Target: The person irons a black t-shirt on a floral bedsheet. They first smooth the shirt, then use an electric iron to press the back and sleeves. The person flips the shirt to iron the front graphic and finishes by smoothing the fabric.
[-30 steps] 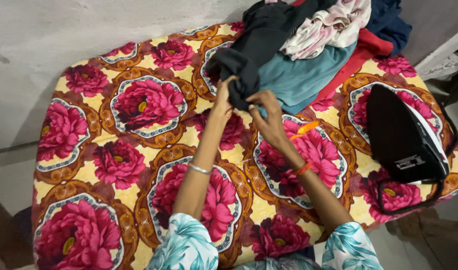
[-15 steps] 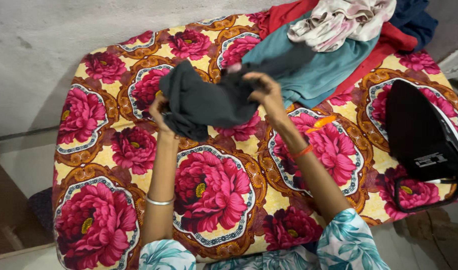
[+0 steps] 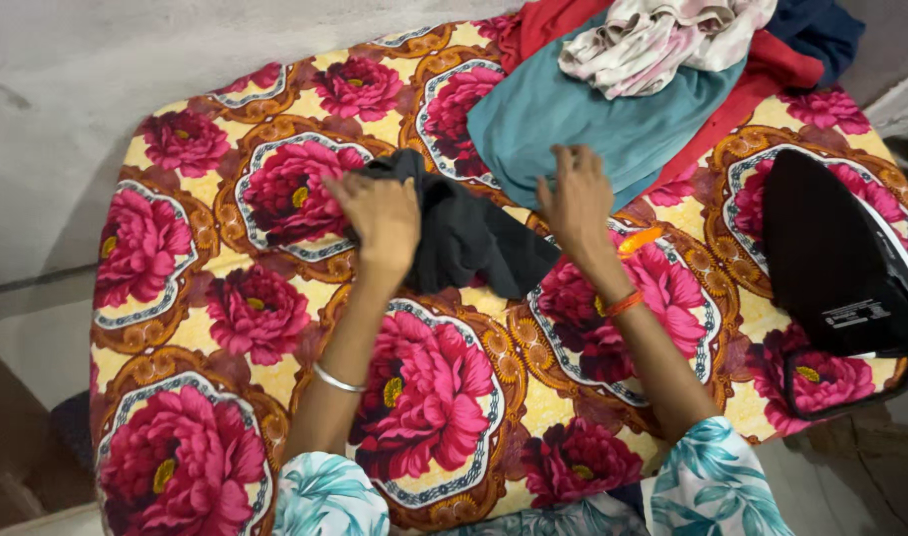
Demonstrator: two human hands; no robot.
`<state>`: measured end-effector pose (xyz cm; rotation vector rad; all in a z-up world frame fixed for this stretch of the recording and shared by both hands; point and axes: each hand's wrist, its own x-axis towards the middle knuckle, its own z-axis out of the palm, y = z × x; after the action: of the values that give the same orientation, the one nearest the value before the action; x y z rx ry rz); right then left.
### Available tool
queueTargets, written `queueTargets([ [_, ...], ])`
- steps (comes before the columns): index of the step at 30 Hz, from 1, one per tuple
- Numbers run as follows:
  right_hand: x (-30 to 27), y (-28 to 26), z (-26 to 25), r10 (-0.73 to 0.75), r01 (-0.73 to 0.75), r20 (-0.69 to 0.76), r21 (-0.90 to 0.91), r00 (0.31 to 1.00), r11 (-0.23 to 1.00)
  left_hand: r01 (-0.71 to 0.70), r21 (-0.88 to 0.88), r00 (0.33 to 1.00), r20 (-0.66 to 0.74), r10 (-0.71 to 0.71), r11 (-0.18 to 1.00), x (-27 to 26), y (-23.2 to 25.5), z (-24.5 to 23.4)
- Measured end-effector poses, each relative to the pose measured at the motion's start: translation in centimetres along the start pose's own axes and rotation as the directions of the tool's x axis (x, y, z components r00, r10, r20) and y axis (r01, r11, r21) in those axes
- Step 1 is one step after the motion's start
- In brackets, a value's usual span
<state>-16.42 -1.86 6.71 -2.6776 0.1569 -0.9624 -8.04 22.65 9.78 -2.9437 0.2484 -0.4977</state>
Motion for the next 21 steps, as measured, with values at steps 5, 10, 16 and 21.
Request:
queueTargets([
  [5,0.3,7.7,3.1,0.102,-0.070,0.104,-0.273,0.989,0.959,-0.206,-0.191,0.937,-0.321,0.137,0.960,1.9,6.9,-3.0],
  [10,2.5,12.2,7.0,0.239,-0.207,0.121,-0.234,0.963,0.950,-0.355,-0.350,0.935,-0.116,0.336,0.867,7.0,14.5,0.9],
  [16,8.8,22.0,10.9,0.364,-0.362,-0.134,0.044,0.922,0.931,-0.146,-0.525,0.921,0.237,0.310,0.838,14.2,22.5,5.1],
  [21,17.5,31.7,10.6,0.527,-0.348,-0.295,0.489,0.797,0.800,0.130,-0.870,0.861,0.336,0.380,0.476,20.0,30.8,9.6],
])
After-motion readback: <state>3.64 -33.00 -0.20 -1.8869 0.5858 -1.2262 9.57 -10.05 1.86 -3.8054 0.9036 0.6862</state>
